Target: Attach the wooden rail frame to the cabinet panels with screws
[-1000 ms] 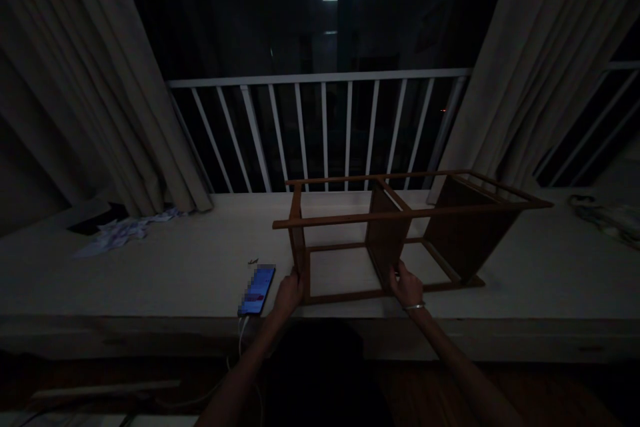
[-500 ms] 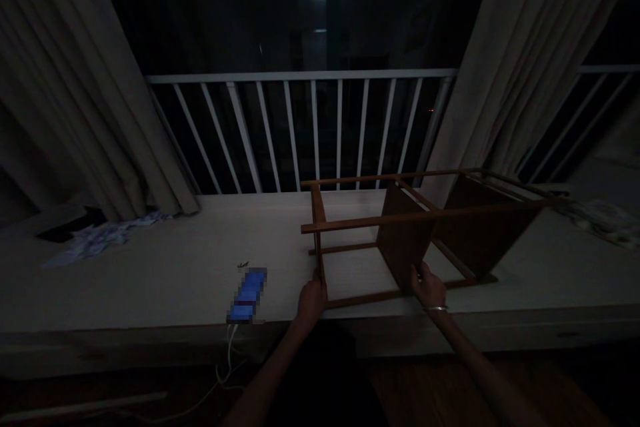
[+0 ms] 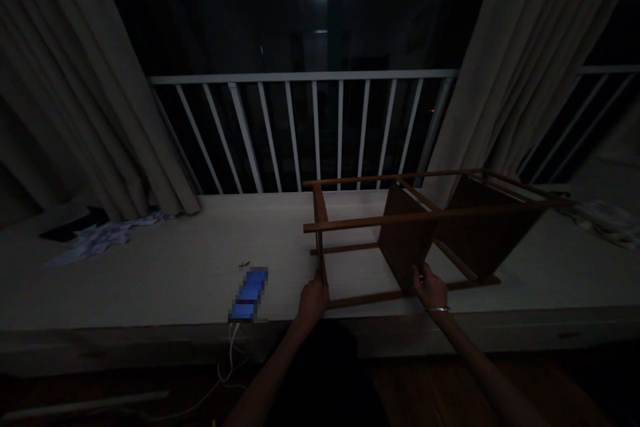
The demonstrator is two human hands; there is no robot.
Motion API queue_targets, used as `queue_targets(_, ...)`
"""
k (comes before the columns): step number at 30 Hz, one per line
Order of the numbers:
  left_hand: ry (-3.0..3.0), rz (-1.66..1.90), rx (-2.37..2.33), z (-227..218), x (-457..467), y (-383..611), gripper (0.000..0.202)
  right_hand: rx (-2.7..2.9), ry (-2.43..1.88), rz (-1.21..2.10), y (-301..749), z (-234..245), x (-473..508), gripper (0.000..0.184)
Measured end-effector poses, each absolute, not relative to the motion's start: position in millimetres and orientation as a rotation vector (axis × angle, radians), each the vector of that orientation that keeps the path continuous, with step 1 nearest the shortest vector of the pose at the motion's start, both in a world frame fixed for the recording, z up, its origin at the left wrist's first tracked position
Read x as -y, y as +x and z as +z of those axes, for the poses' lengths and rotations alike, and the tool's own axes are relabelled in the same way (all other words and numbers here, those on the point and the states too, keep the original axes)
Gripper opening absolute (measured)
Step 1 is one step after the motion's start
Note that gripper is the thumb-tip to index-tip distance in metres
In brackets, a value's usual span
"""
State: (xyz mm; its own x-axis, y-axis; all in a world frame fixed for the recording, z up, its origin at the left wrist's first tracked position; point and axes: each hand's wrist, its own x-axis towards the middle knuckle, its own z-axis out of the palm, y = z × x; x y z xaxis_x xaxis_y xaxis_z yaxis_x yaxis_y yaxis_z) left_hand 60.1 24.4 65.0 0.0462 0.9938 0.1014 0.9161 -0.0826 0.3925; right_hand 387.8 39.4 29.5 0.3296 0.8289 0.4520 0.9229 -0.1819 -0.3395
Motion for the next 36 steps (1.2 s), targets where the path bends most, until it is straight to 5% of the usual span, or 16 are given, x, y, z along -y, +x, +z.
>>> queue_targets(36,1.979,0.52,-2.114,77,-32,43,0.044,1.524,-1.971,-0.051,361,42,-33,0.034)
